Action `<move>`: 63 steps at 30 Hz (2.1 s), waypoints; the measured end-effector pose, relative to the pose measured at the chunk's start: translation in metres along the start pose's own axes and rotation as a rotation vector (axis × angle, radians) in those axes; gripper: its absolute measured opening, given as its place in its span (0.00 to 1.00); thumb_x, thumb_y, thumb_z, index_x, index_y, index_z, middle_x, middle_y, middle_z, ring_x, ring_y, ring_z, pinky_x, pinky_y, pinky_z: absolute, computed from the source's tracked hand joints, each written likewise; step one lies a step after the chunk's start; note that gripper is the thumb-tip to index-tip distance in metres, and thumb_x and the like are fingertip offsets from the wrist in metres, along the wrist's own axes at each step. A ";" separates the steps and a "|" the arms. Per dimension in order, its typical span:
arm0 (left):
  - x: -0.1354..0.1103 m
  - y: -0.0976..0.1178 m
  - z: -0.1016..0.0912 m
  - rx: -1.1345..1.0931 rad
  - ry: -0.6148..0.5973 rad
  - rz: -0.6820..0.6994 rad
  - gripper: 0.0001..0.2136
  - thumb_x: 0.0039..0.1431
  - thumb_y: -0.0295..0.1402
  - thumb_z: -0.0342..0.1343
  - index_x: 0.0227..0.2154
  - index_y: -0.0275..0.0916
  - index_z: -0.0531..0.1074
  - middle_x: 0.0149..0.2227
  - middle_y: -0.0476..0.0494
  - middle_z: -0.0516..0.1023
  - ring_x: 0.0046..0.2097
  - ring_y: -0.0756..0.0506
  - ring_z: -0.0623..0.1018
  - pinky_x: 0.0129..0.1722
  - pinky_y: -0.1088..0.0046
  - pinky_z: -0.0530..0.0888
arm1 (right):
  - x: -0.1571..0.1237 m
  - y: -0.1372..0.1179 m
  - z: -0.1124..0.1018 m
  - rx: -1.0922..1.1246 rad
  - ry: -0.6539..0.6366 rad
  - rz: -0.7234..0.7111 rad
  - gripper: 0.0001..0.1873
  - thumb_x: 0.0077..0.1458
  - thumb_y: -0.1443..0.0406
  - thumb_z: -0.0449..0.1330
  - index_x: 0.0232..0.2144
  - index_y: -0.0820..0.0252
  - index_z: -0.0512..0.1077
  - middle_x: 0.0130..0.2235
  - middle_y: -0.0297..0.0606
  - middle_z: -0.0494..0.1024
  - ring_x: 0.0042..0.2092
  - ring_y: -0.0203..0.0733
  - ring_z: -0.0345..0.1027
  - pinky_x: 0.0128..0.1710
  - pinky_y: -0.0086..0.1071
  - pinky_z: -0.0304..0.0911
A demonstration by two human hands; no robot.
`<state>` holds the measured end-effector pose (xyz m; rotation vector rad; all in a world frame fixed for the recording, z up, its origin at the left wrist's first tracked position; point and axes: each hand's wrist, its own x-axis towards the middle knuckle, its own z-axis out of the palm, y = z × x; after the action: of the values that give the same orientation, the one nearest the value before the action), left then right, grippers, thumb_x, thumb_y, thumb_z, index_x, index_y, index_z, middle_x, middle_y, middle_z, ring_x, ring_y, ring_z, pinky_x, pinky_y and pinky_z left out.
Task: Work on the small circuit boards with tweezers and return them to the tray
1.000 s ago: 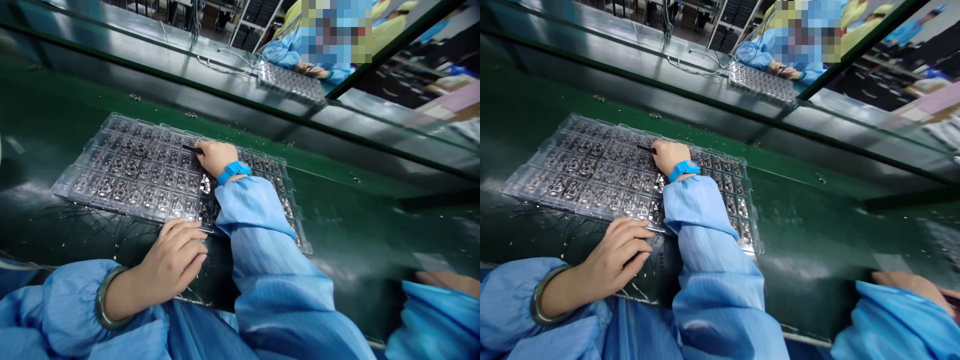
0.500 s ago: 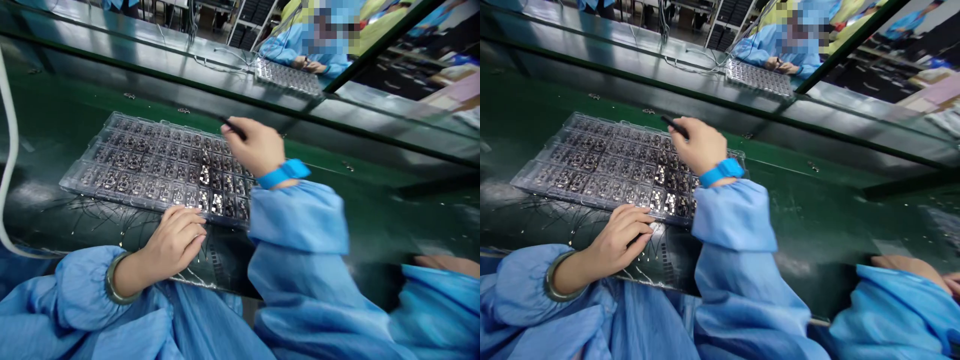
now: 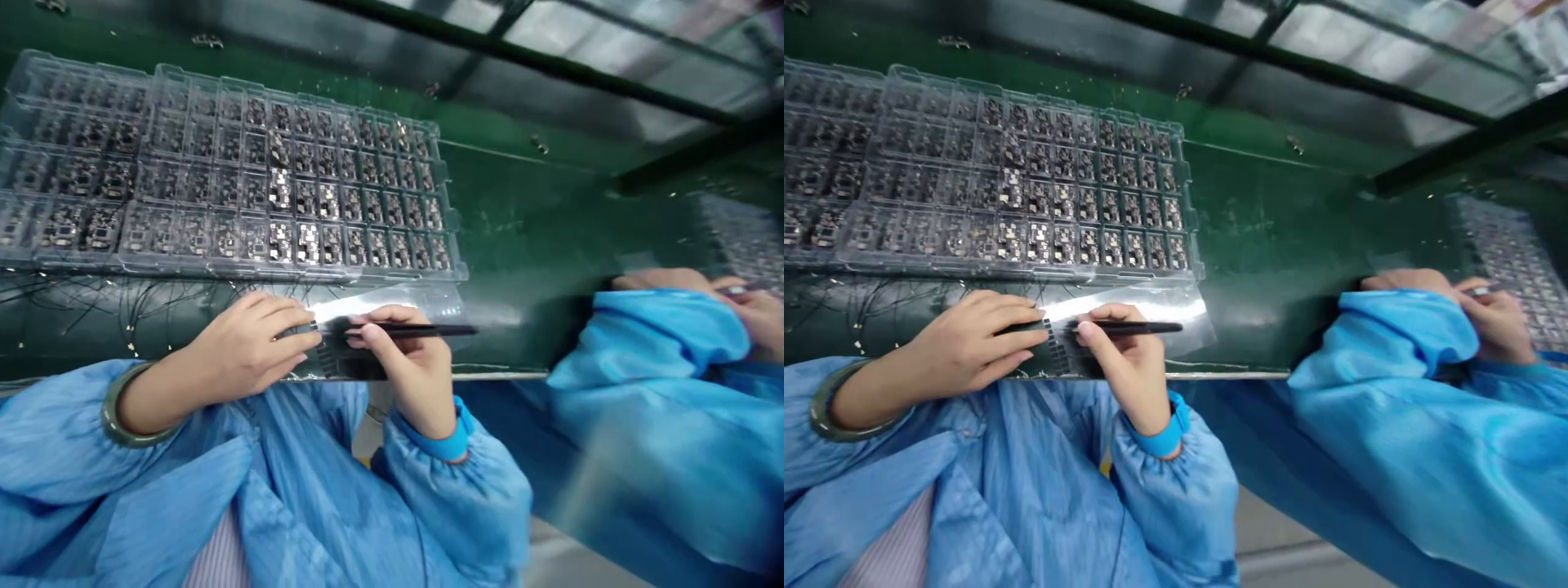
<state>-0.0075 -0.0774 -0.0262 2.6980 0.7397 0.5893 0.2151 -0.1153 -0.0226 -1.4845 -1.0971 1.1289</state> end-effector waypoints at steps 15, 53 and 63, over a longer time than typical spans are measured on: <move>0.008 0.009 0.008 0.052 -0.137 0.084 0.12 0.65 0.33 0.52 0.49 0.38 0.72 0.49 0.39 0.76 0.54 0.37 0.72 0.51 0.55 0.69 | -0.011 0.014 0.009 -0.291 0.007 -0.132 0.06 0.55 0.62 0.61 0.30 0.56 0.67 0.26 0.29 0.73 0.26 0.33 0.71 0.27 0.28 0.66; 0.007 0.011 -0.017 -0.113 -0.063 0.037 0.11 0.66 0.35 0.50 0.46 0.37 0.72 0.50 0.38 0.77 0.57 0.42 0.72 0.60 0.59 0.65 | -0.008 0.020 0.001 0.192 0.304 0.059 0.15 0.43 0.58 0.71 0.33 0.57 0.74 0.26 0.33 0.81 0.19 0.36 0.72 0.21 0.29 0.73; -0.016 -0.113 -0.136 0.539 0.111 -0.877 0.11 0.63 0.34 0.48 0.38 0.36 0.74 0.40 0.37 0.76 0.47 0.37 0.74 0.50 0.58 0.70 | -0.016 -0.004 0.012 0.118 0.530 -0.150 0.10 0.43 0.64 0.71 0.29 0.54 0.75 0.27 0.30 0.79 0.23 0.39 0.75 0.28 0.33 0.73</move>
<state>-0.1292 0.0288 0.0462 2.3636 2.1828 0.3296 0.2003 -0.1285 -0.0182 -1.4650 -0.7428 0.6289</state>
